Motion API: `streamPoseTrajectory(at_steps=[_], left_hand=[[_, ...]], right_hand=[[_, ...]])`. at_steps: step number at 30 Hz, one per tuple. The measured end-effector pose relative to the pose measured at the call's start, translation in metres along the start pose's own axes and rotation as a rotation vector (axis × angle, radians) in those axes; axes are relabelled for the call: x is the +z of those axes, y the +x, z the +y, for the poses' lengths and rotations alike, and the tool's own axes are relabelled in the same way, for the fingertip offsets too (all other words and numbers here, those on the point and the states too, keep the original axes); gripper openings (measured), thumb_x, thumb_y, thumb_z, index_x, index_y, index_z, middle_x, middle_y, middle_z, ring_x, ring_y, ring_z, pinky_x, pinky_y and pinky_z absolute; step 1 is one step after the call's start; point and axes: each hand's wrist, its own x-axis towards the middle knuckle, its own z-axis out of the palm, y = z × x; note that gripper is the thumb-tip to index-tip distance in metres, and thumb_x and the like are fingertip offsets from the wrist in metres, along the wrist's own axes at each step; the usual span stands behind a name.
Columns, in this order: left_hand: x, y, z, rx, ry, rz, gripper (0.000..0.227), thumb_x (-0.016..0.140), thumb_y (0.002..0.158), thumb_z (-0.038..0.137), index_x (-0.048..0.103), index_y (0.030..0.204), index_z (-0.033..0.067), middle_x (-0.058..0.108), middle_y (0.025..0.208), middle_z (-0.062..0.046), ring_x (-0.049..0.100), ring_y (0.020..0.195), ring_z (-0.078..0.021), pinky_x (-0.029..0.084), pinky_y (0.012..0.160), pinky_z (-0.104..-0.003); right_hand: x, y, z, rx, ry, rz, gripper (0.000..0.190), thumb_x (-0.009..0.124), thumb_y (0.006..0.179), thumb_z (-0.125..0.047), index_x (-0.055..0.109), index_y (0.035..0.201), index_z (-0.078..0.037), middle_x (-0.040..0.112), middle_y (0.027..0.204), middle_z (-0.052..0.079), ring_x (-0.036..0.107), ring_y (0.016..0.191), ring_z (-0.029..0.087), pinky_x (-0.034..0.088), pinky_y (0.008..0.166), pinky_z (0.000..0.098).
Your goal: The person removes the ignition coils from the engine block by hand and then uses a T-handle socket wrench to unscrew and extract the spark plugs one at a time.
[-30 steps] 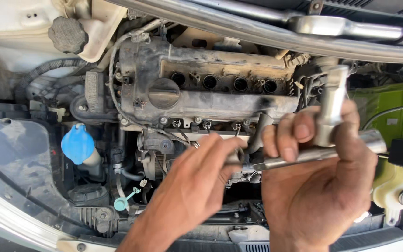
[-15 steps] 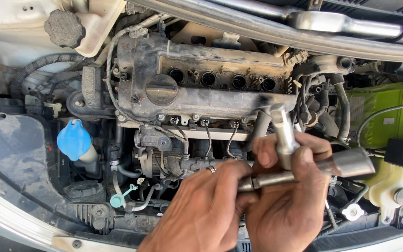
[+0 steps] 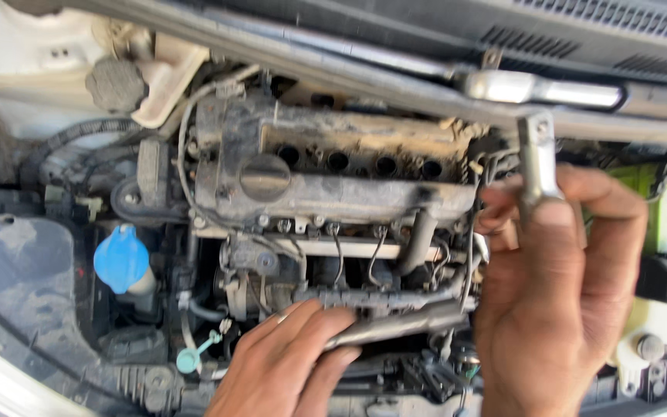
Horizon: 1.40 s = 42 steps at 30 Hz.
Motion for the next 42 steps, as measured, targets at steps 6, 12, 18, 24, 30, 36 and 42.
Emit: streamPoseTrajectory(at_steps=[6,12,18,24,30,36,42], left_hand=[[-0.008,0.000,-0.028,-0.241,-0.016,0.029,0.034,0.054,0.101,0.047,0.066,0.127,0.0279,0.069,0.100,0.004,0.070,0.087,-0.0134,0.060,0.087,-0.039],[-0.046,0.027,-0.016,0.021,-0.168,0.230,0.041,0.038,0.108,0.036,0.056,0.139,0.0151,0.064,0.153,-0.007,0.031,0.157,-0.0468,0.029,0.118,-0.059],[-0.083,0.090,-0.016,0.369,-0.015,0.206,0.016,0.036,0.112,0.013,0.047,0.122,0.0089,0.061,0.112,-0.012,0.061,0.094,-0.0243,0.053,0.081,-0.042],[-0.105,0.133,-0.042,0.200,-0.004,0.068,0.049,0.047,0.109,0.025,0.032,0.155,0.0166,0.044,0.163,-0.030,0.054,0.139,-0.0494,0.048,0.107,-0.064],[-0.085,0.171,-0.089,0.006,-0.056,0.477,0.040,0.044,0.106,0.010,0.045,0.144,0.0002,0.052,0.144,-0.028,0.060,0.130,-0.0386,0.051,0.111,-0.051],[-0.052,0.197,-0.125,0.219,0.107,0.781,0.037,0.045,0.090,-0.005,0.059,0.124,-0.0012,0.062,0.131,-0.023,0.040,0.137,-0.0366,0.045,0.110,-0.053],[-0.065,0.186,-0.124,0.237,0.055,0.844,0.032,0.046,0.081,-0.010,0.058,0.108,-0.0007,0.061,0.106,-0.017,0.060,0.101,-0.0266,0.052,0.089,-0.041]], right_hand=[[0.045,0.067,-0.020,-0.616,-0.957,-0.425,0.029,0.081,0.106,-0.001,0.065,0.130,-0.002,0.072,0.116,0.007,0.058,0.092,0.022,0.050,0.073,0.0359],[0.050,0.066,-0.012,-0.820,-0.913,-0.411,0.022,0.072,0.117,0.014,0.066,0.139,0.013,0.053,0.134,0.027,0.050,0.124,0.041,0.053,0.089,0.0458],[0.071,0.021,-0.024,-0.130,-0.696,-0.639,0.055,0.069,0.099,-0.025,0.045,0.143,-0.001,0.074,0.120,0.011,0.078,0.101,0.018,0.068,0.081,0.0288],[0.075,0.018,0.027,-0.099,-0.634,-0.434,0.018,0.067,0.106,-0.012,0.056,0.118,-0.004,0.081,0.104,0.010,0.087,0.092,0.020,0.069,0.070,0.0239],[0.084,0.055,0.086,-0.217,-0.787,-0.692,0.020,0.068,0.105,-0.015,0.056,0.118,-0.005,0.083,0.101,0.015,0.084,0.081,0.025,0.067,0.063,0.0373],[0.124,0.082,0.058,0.218,-1.097,-1.084,0.016,0.058,0.110,-0.020,0.052,0.124,-0.014,0.073,0.097,0.016,0.067,0.079,0.027,0.056,0.077,0.0521],[0.147,0.097,0.052,0.185,-1.215,-1.322,0.028,0.048,0.106,-0.003,0.054,0.130,-0.016,0.068,0.122,0.010,0.072,0.101,0.020,0.064,0.091,0.0451]])
